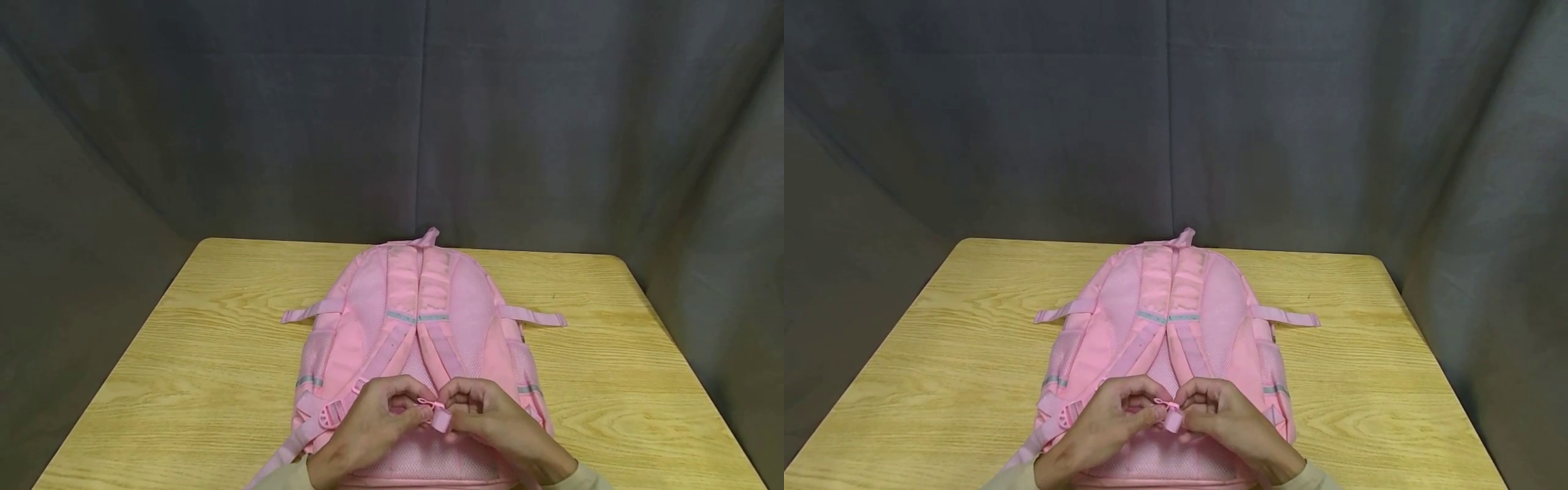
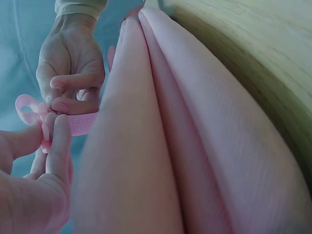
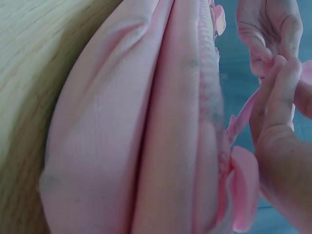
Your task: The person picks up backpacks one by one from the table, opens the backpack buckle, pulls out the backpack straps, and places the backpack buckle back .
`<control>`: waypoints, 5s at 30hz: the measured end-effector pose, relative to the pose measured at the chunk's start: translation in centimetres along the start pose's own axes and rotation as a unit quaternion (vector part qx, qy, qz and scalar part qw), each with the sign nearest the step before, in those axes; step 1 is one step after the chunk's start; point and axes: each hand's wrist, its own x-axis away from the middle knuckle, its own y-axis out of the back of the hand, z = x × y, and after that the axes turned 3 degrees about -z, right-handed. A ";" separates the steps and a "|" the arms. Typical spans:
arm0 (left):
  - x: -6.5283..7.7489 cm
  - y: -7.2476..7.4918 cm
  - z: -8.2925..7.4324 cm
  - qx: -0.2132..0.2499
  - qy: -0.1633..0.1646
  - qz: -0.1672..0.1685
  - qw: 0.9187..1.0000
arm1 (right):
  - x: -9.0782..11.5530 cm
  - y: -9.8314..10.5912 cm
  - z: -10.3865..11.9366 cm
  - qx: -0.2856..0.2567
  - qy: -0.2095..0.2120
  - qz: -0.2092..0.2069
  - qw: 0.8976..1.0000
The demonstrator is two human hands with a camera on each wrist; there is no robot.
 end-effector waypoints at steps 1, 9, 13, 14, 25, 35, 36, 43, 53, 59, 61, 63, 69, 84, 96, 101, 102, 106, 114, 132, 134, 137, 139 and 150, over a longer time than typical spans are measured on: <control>0.0 0.0 0.0 0.002 0.001 -0.001 1.000 | 0.0 0.0 0.0 0.000 0.000 0.004 1.000; -0.3 -0.3 0.1 0.010 0.004 0.002 1.000 | 0.1 0.3 -0.2 -0.015 0.011 0.021 1.000; -0.3 -0.3 -0.1 0.008 0.003 0.001 1.000 | 0.3 0.2 -0.2 -0.027 0.005 0.014 1.000; -0.3 -0.3 -0.1 0.007 0.001 0.000 1.000 | 0.3 0.2 -0.1 -0.030 0.002 0.011 0.999; -0.2 -0.4 -0.5 0.003 0.002 -0.001 1.000 | 0.4 0.2 -0.2 -0.048 -0.007 0.012 0.999; -0.2 -0.3 -0.3 -0.001 0.003 -0.006 1.000 | 0.2 0.4 -0.2 -0.054 0.003 0.030 0.998; -0.1 -0.3 -0.3 -0.005 0.003 -0.008 1.000 | 0.1 0.4 -0.2 -0.048 0.000 0.024 0.999; -0.1 -0.2 -0.1 -0.012 -0.005 -0.012 1.000 | 0.2 0.1 0.1 0.011 -0.005 -0.021 1.000; -0.4 -0.3 -0.1 -0.012 0.004 -0.024 1.000 | 0.3 -0.1 0.1 0.050 0.048 -0.035 0.997; -0.4 -0.4 -0.1 -0.009 -0.007 -0.021 1.000 | 0.3 -0.2 0.2 0.072 0.052 -0.049 0.995; -0.5 -0.4 -0.1 -0.009 -0.007 -0.021 1.000 | 0.3 -0.2 0.4 0.082 0.052 -0.053 0.994; -0.5 -0.4 -0.1 -0.009 -0.005 -0.021 1.000 | 0.3 -0.2 0.6 0.087 0.049 -0.056 0.993; -0.6 -0.4 -0.3 -0.005 0.006 -0.024 1.000 | 0.3 -0.2 0.7 0.087 0.032 -0.059 0.994; -0.6 -0.5 -0.5 -0.011 0.007 -0.034 0.999 | 0.4 -0.2 0.3 0.073 0.063 -0.052 0.994; -0.6 -0.6 -0.8 -0.011 0.012 -0.040 0.999 | 0.5 -0.4 0.6 0.112 0.087 -0.064 0.988; -0.5 -0.5 -0.8 -0.010 0.018 -0.040 0.999 | 0.5 -0.5 0.6 0.086 0.075 -0.062 0.992; -0.5 -0.5 -0.8 -0.007 0.019 -0.039 0.999 | 0.5 -0.5 0.6 0.074 0.067 -0.060 0.993; -0.6 -0.5 -0.8 -0.011 0.016 -0.035 0.999 | 0.6 -0.6 0.5 0.034 0.038 -0.058 0.997; -0.8 -0.7 -0.7 -0.011 0.003 -0.029 1.000 | 0.6 -0.3 0.2 0.003 0.032 -0.040 0.999; -0.5 -0.8 -0.4 -0.096 -0.033 -0.054 0.993 | 0.4 -0.1 0.9 0.024 -0.037 -0.046 0.998; -0.4 -0.8 -0.4 -0.106 -0.043 -0.056 0.992 | 0.5 -0.1 1.1 0.029 -0.049 -0.047 0.997; -0.2 -0.9 -0.3 -0.123 -0.057 -0.064 0.989 | 0.5 -0.2 1.3 0.043 -0.061 -0.050 0.996; -0.1 -1.0 -0.2 -0.136 -0.068 -0.070 0.986 | 0.5 -0.2 1.3 0.043 -0.065 -0.046 0.996; 0.1 -1.3 0.1 -0.187 -0.108 -0.092 0.972 | 0.7 0.3 1.1 0.050 -0.056 -0.033 0.997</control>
